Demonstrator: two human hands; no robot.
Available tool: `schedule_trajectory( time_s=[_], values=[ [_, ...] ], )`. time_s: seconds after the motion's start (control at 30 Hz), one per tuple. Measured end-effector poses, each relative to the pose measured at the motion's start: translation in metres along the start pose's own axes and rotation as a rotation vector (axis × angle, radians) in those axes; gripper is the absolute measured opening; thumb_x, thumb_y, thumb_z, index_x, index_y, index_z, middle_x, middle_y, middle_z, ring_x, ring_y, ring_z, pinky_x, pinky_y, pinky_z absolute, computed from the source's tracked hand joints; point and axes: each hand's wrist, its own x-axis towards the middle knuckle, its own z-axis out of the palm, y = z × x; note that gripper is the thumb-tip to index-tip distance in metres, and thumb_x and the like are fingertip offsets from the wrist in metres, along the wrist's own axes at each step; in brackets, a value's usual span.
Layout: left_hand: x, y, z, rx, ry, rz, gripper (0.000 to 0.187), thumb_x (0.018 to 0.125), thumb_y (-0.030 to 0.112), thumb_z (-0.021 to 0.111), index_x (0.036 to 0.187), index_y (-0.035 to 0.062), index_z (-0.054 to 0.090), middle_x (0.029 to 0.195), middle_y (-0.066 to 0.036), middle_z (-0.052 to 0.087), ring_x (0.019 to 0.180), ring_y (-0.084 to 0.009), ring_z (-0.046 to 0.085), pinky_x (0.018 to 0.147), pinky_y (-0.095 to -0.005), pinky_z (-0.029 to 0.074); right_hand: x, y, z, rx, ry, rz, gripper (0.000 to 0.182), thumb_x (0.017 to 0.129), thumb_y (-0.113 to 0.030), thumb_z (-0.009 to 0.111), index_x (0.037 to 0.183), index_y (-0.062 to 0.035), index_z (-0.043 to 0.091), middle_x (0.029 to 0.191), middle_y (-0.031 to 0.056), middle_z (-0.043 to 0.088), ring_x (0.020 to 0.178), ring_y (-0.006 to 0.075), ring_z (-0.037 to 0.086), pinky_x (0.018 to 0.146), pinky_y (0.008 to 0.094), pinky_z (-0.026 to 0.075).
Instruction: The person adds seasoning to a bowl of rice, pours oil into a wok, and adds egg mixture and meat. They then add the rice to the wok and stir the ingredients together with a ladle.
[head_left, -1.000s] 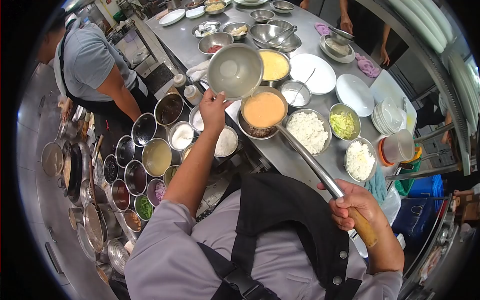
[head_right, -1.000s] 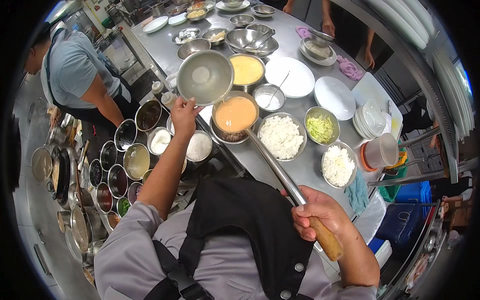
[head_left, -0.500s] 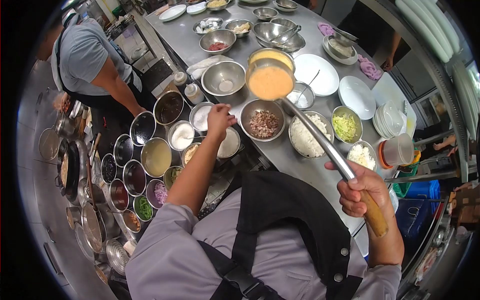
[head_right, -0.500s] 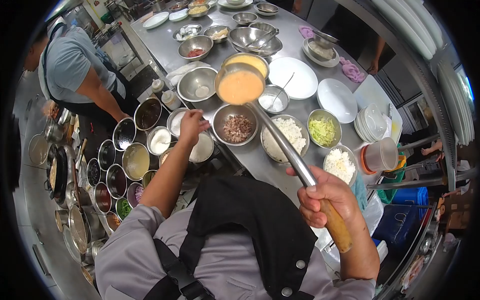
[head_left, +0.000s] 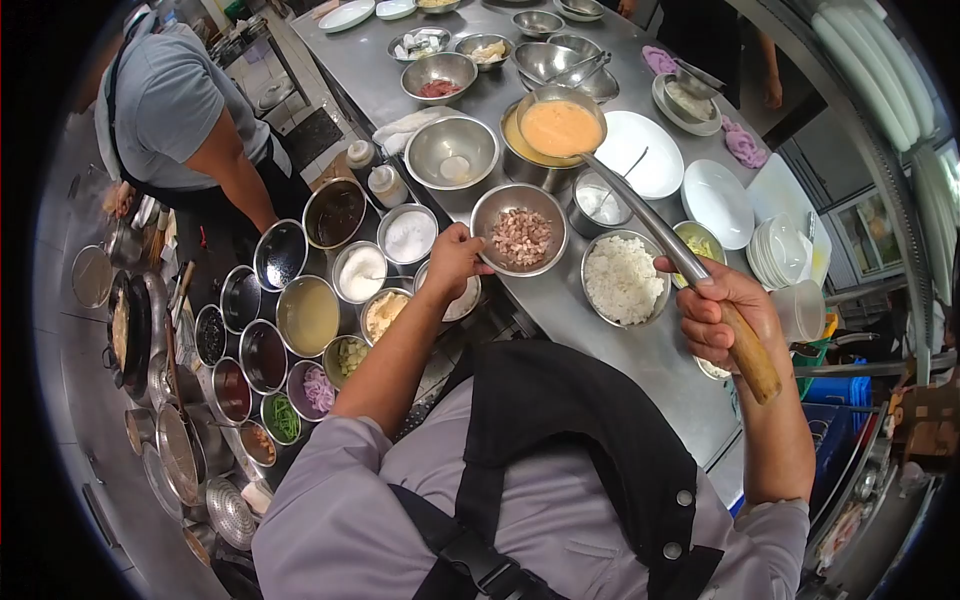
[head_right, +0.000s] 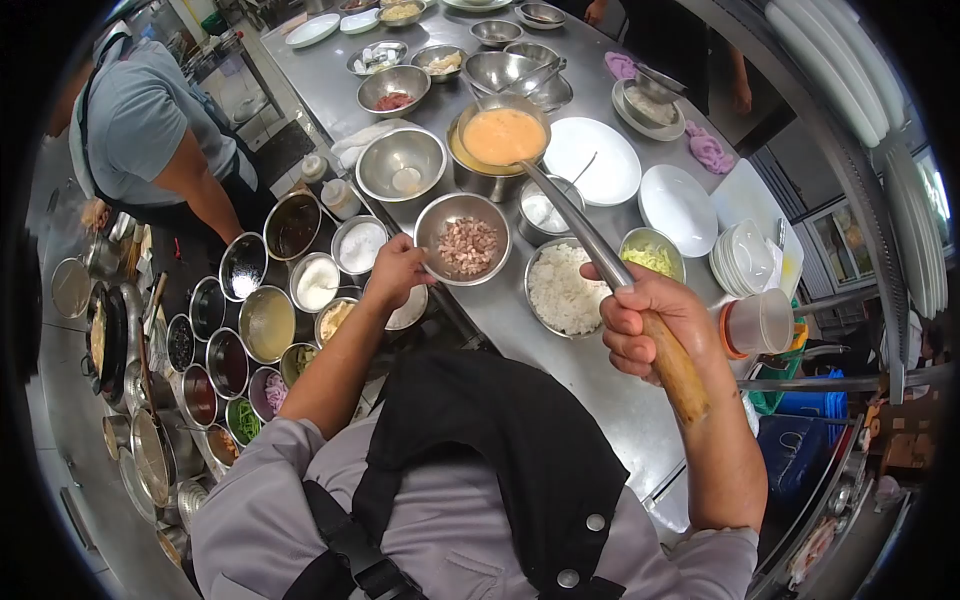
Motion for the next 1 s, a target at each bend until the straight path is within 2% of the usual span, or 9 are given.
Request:
schedule_trajectory(
  time_s=[0.13,0.37,0.53,0.73,0.87,0.93,1.0],
  values=[
    [0.006,0.001,-0.008,-0.025,0.006,0.071,0.014,0.09,0.002,0.061,0.084,0.0048,0.049,0.081,-0.005,0.053,0.066,-0.0156,0.06,0.054,-0.0328,0.063,0.015,-0.005,-0.007,-0.02,0.04,0.01,0.052,0.093,-0.009,0.051,0.141,0.0086,0.038,0.064,0.0036,0.05,0.042,0.0104,0.048,0.034,0.0258,0.041],
    [0.008,0.003,-0.012,-0.06,0.04,0.09,0.015,0.09,0.002,0.061,0.084,0.0051,0.048,0.08,-0.004,0.052,0.065,-0.0139,0.057,0.053,-0.0318,0.062,0.032,-0.009,-0.012,-0.071,0.103,0.043,0.047,0.092,-0.01,0.052,0.136,0.0047,0.044,0.064,0.0029,0.048,0.041,0.01,0.046,0.034,0.0259,0.039],
    [0.013,0.0,-0.016,-0.018,0.064,0.102,0.014,0.091,0.004,0.062,0.084,0.0076,0.05,0.078,-0.003,0.054,0.065,-0.0129,0.058,0.056,-0.0321,0.061,0.036,-0.008,-0.007,-0.277,0.188,0.022,0.046,0.091,-0.009,0.055,0.135,0.0004,0.048,0.063,0.0025,0.048,0.041,0.0103,0.044,0.035,0.0247,0.035],
    [0.019,-0.002,-0.017,-0.049,0.059,0.108,0.013,0.09,0.004,0.062,0.084,0.0073,0.05,0.08,-0.003,0.054,0.066,-0.0131,0.059,0.057,-0.0322,0.062,0.04,-0.006,-0.008,-0.322,0.202,0.041,0.044,0.09,-0.007,0.055,0.132,-0.0023,0.048,0.064,0.0041,0.05,0.042,0.0134,0.048,0.038,0.0273,0.036],
    [0.018,-0.001,-0.016,-0.05,0.059,0.102,0.013,0.09,0.004,0.062,0.085,0.0072,0.05,0.08,-0.003,0.055,0.067,-0.0133,0.059,0.057,-0.0315,0.062,0.039,-0.004,-0.009,-0.299,0.183,0.048,0.045,0.09,-0.008,0.054,0.134,-0.002,0.047,0.065,0.0035,0.05,0.042,0.0129,0.047,0.038,0.0268,0.035],
    [0.015,0.003,-0.014,-0.036,0.083,0.093,0.012,0.09,0.004,0.062,0.086,0.0071,0.05,0.08,-0.004,0.055,0.068,-0.0138,0.06,0.057,-0.0305,0.061,0.038,-0.006,-0.012,-0.154,0.111,0.068,0.052,0.092,-0.009,0.053,0.141,0.0017,0.042,0.065,0.0032,0.048,0.041,0.011,0.046,0.036,0.025,0.036],
    [0.014,0.005,-0.013,-0.045,0.077,0.094,0.013,0.091,0.004,0.062,0.086,0.0072,0.05,0.08,-0.004,0.055,0.068,-0.0139,0.06,0.057,-0.0304,0.061,0.037,-0.01,-0.016,-0.07,0.058,0.082,0.052,0.092,-0.009,0.052,0.142,0.004,0.04,0.065,0.0035,0.048,0.042,0.011,0.046,0.035,0.0253,0.037]
  ],
)
